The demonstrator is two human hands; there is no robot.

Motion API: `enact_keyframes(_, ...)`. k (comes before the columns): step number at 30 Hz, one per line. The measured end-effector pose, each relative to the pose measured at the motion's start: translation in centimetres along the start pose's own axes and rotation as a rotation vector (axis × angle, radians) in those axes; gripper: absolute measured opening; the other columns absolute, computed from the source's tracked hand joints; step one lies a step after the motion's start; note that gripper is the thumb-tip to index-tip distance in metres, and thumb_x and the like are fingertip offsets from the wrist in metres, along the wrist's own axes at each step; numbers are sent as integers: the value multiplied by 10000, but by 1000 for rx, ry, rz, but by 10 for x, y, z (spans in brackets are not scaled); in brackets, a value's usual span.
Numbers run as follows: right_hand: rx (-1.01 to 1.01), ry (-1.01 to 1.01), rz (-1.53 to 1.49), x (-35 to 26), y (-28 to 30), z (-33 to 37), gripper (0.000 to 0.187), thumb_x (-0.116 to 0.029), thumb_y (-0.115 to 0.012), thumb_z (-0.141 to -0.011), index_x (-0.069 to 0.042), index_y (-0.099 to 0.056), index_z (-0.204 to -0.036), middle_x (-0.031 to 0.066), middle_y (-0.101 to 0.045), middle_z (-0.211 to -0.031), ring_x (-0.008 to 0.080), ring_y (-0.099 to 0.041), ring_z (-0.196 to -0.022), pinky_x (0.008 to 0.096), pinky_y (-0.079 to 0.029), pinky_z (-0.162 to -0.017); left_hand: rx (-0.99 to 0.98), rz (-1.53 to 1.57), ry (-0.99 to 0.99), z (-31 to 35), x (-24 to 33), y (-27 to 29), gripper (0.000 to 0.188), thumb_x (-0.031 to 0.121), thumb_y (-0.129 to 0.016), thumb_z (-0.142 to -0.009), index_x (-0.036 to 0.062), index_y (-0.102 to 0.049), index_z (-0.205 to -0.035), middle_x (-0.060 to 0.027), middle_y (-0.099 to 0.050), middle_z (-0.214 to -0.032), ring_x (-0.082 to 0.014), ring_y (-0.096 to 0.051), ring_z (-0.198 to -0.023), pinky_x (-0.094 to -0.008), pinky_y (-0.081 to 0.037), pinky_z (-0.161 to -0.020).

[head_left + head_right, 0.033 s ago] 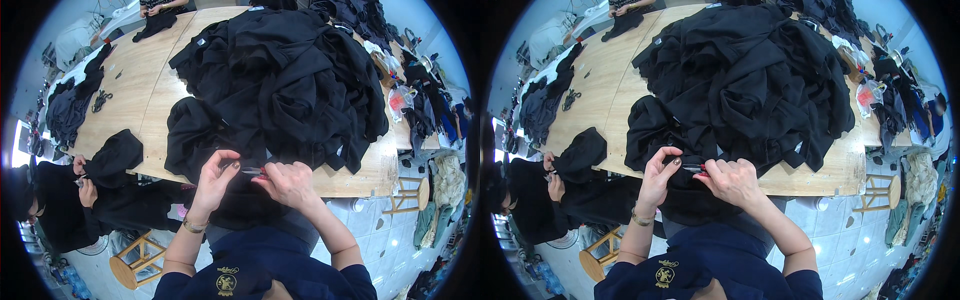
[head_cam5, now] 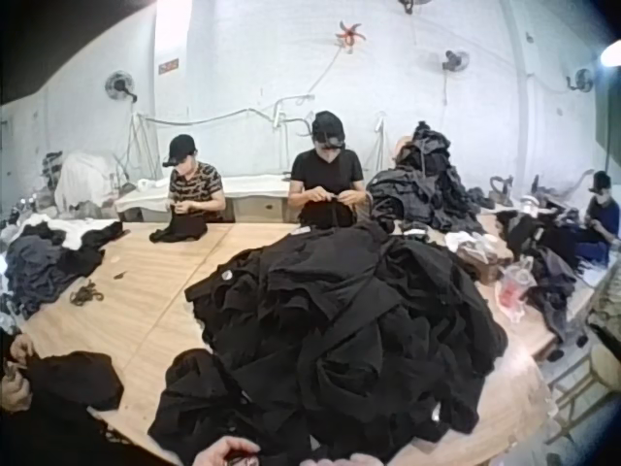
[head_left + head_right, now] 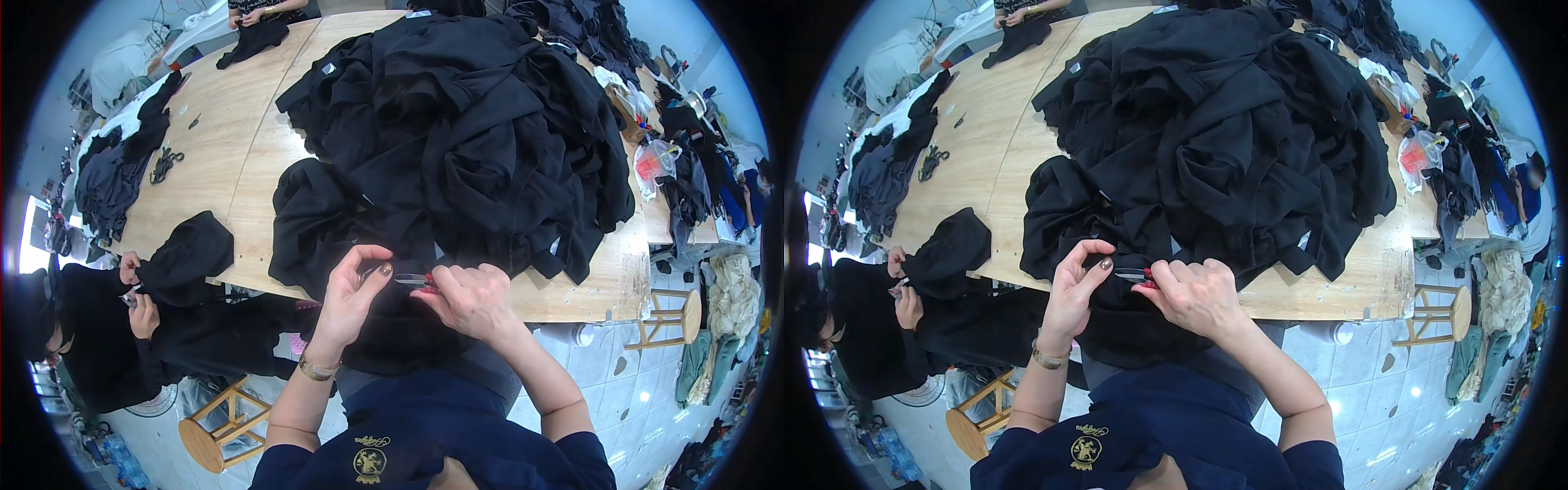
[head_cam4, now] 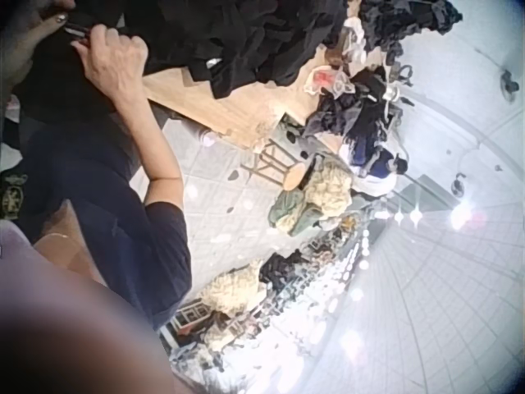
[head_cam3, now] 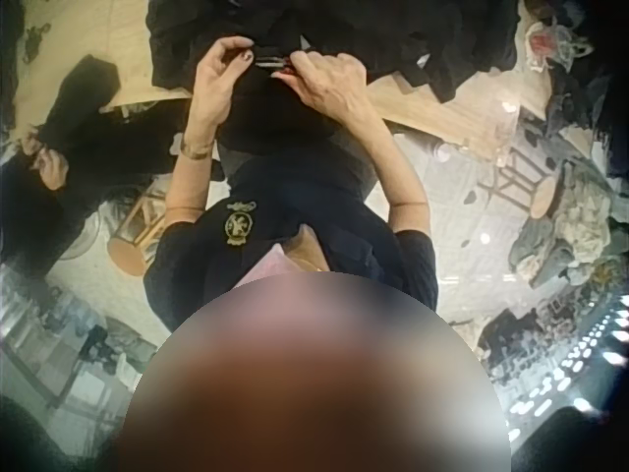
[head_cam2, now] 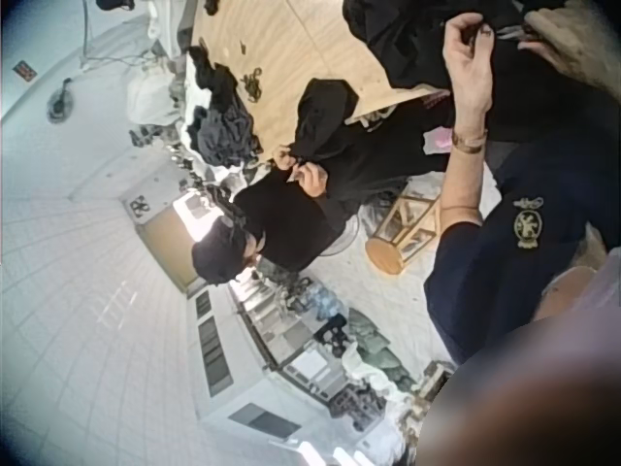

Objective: Using small scissors or snippers to trim loose threads and excess fabric from black garments on a production workbench.

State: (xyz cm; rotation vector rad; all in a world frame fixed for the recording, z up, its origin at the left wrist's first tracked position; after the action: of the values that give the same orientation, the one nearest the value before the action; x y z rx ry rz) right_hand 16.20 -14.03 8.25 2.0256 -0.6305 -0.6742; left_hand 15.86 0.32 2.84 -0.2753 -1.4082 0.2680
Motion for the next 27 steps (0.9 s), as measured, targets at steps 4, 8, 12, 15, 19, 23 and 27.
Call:
enact_keyframes(4,10,28,24,-1,0,0,324,-373,-684,-769,-110,-511,-693,-4,-489,-523,138,-514,-443,269,-347,-459,3,-25,-10,0,1,-2,182,6,-525,-898,-3,-506,-1079,-3,-579,-906,-12,-544,-787,-152,-438,-723)
enact_keyframes(8,-15,6,6,2,-2,3,313,-359,-691,-766,-99,-526,-707,12,-510,-539,164,-538,-461,280,-371,-462,0,-27,2,3,2,-1,187,16,-556,-885,3,-521,-1069,-3,-567,-907,-16,-505,-780,-154,-402,-690)
enact_keyframes(12,109,-321,-394,31,2,7,289,-289,-663,-819,-43,-512,-809,61,-555,-574,229,-572,-490,307,-425,-472,24,-28,-14,3,2,1,183,13,-549,-889,10,-516,-1069,15,-556,-875,0,-489,-747,-148,-394,-663)
enact_keyframes(15,63,-578,-654,63,-29,20,279,-234,-649,-834,-23,-466,-846,85,-517,-578,219,-528,-489,301,-400,-489,51,-68,-34,-4,3,10,186,8,-551,-882,22,-516,-1064,19,-546,-864,2,-481,-743,-145,-389,-667)
enact_keyframes(19,82,-613,-728,65,-37,33,356,-196,-679,-824,-43,-359,-788,36,-432,-616,112,-405,-540,267,-374,-500,283,-356,-308,-13,35,61,214,-1,-568,-860,18,-515,-1066,-17,-571,-889,-45,-515,-780,-177,-413,-701)
enact_keyframes(23,64,-664,-747,68,-47,56,335,-75,-676,-800,-36,-343,-822,34,-440,-667,86,-409,-567,232,-369,-502,580,-1333,-482,6,62,86,316,27,-608,-808,29,-526,-1113,-73,-610,-944,-174,-567,-856,-302,-446,-762)
enact_keyframes(27,135,-714,-803,75,-55,85,282,-52,-640,-815,-41,-359,-827,34,-446,-665,86,-441,-575,231,-374,-508,-157,-344,21,48,52,6,283,130,-653,-802,26,-583,-1056,-101,-599,-1006,-181,-576,-952,-306,-464,-774)
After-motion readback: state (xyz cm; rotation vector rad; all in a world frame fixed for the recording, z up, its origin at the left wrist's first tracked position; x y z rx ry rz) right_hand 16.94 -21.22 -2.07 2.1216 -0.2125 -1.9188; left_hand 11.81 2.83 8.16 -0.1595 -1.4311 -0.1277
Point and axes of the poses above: each hand's wrist, its own z-axis away from the middle knuckle, its own y-axis out of the back of the hand, x = y × z, the point moved 8 cm from there along -z, towards the middle knuckle
